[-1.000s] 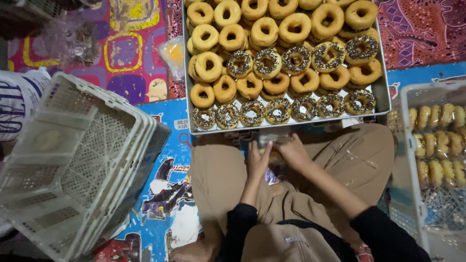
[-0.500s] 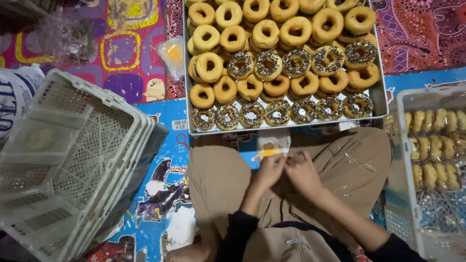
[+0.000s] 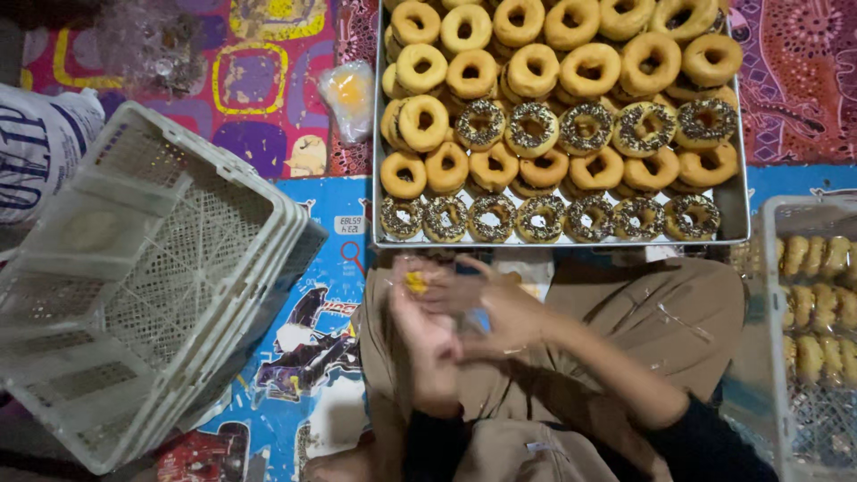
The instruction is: The person sits on the floor and individually wraps donuts in clear plastic bags. They pick up donuts from a metal tray, place them into bags, and then put the packaged donuts into a white plastic crate.
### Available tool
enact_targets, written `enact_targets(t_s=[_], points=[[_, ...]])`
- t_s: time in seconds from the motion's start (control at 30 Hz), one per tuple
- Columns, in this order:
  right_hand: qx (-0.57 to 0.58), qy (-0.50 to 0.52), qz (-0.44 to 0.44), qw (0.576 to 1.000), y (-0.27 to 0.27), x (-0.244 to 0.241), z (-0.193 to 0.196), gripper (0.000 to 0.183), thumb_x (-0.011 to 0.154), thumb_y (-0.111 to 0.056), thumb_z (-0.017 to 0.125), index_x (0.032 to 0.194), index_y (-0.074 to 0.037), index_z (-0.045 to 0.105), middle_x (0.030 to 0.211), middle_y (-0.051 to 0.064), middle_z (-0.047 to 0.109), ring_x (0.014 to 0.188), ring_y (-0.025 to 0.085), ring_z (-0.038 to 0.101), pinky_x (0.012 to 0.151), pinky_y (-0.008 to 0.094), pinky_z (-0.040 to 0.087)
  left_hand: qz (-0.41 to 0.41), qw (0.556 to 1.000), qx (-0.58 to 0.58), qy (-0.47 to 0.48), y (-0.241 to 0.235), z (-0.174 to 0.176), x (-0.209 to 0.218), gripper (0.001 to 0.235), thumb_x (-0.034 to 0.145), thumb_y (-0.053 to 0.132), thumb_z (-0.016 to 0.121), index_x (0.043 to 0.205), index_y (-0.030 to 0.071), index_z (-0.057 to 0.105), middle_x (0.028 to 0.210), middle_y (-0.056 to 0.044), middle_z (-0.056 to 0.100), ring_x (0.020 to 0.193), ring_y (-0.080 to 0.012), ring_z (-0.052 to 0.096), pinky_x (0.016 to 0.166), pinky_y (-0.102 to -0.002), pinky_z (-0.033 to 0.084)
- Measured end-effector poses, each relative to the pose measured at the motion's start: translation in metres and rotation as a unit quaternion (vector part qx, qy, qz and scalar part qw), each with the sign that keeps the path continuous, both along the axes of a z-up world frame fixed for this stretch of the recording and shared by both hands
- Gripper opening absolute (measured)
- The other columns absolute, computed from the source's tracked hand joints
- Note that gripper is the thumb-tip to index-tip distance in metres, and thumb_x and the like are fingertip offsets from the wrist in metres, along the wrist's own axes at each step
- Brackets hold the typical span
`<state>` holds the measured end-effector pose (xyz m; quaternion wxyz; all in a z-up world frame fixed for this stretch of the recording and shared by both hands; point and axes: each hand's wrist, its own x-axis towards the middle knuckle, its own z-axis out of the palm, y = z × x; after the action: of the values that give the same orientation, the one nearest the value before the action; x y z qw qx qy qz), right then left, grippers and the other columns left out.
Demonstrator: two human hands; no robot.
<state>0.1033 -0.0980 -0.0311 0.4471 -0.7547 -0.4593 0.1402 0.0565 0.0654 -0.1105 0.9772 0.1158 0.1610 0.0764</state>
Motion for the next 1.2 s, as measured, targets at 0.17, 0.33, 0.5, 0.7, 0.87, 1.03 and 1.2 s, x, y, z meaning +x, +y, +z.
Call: enact_targets(t_s=[0.17, 0.33, 0.5, 0.7, 0.87, 1.03, 1.2], points=[[-0.059, -0.109, -0.376, 0.918, 0.058, 0.153, 0.005, 0.062, 0.09, -0.058, 0.069, 0.102, 0.002, 0.071, 0.075, 0.022, 0.07, 0.067, 0.038, 0.07, 0.059, 0.048, 0.055, 0.16, 0.98, -0.102, -0.053, 0.085, -0.038, -0.016, 0.02, 0.11, 0.019, 0.059, 0.11, -0.001, 0.061, 0.101, -0.013, 0.067, 0.096, -0.0215, 0.063, 0.093, -0.034, 0.055], [-0.244, -0.165, -0.444, 0.846, 0.096, 0.221, -0.009, 0.079, 0.077, -0.075, 0.074, 0.09, 0.002, 0.069, 0.08, 0.022, 0.071, 0.075, 0.04, 0.072, 0.069, 0.049, 0.058, 0.211, 0.977, -0.03, 0.014, 0.079, -0.039, -0.042, 0.02, 0.104, 0.02, 0.061, 0.117, 0.005, 0.063, 0.113, -0.014, 0.068, 0.106, -0.0251, 0.064, 0.102, -0.043, 0.053], [-0.141, -0.006, -0.401, 0.905, 0.072, 0.181, -0.001, 0.071, 0.076, -0.054, 0.081, 0.116, 0.001, 0.062, 0.082, 0.021, 0.073, 0.074, 0.032, 0.074, 0.071, 0.043, 0.06, 0.173, 0.973, -0.144, 0.045, 0.076, -0.006, -0.031, 0.032, 0.098, 0.026, 0.064, 0.125, 0.009, 0.061, 0.126, -0.022, 0.061, 0.125, -0.037, 0.058, 0.111, -0.055, 0.045], [0.179, 0.067, -0.322, 0.927, -0.009, 0.009, 0.005, 0.067, 0.079, -0.011, 0.085, 0.136, 0.003, 0.054, 0.124, 0.014, 0.068, 0.114, 0.02, 0.067, 0.1, 0.035, 0.055, 0.109, 0.909, -0.402, -0.007, 0.038, 0.019, -0.007, 0.046, 0.1, 0.023, 0.066, 0.14, 0.003, 0.054, 0.141, -0.031, 0.052, 0.134, -0.0447, 0.049, 0.118, -0.06, 0.036], [0.114, 0.115, -0.416, 0.895, -0.041, -0.081, 0.029, 0.059, 0.071, -0.009, 0.083, 0.127, -0.002, 0.068, 0.108, 0.01, 0.074, 0.083, 0.016, 0.065, 0.072, 0.03, 0.054, 0.045, 0.928, -0.369, -0.036, -0.022, 0.023, 0.012, 0.047, 0.102, 0.034, 0.057, 0.14, 0.006, 0.053, 0.14, -0.029, 0.053, 0.132, -0.0409, 0.049, 0.116, -0.057, 0.036], [0.007, -0.089, -0.435, 0.896, -0.037, -0.069, 0.048, 0.055, 0.075, -0.02, 0.085, 0.127, -0.011, 0.071, 0.112, 0.008, 0.075, 0.079, 0.017, 0.071, 0.066, 0.032, 0.057, 0.029, 0.986, -0.125, -0.111, -0.093, 0.041, 0.0, 0.044, 0.109, 0.037, 0.045, 0.141, 0.007, 0.049, 0.144, -0.021, 0.055, 0.139, -0.0357, 0.051, 0.122, -0.053, 0.039], [-0.047, -0.145, -0.345, 0.926, -0.055, -0.058, 0.038, 0.047, 0.08, -0.029, 0.086, 0.122, -0.014, 0.072, 0.106, 0.006, 0.073, 0.088, 0.024, 0.071, 0.075, 0.035, 0.056, 0.002, 0.959, -0.246, -0.142, -0.079, 0.062, 0.003, 0.054, 0.114, 0.028, 0.049, 0.156, -0.004, 0.038, 0.151, -0.024, 0.05, 0.142, -0.0354, 0.05, 0.124, -0.05, 0.042]])
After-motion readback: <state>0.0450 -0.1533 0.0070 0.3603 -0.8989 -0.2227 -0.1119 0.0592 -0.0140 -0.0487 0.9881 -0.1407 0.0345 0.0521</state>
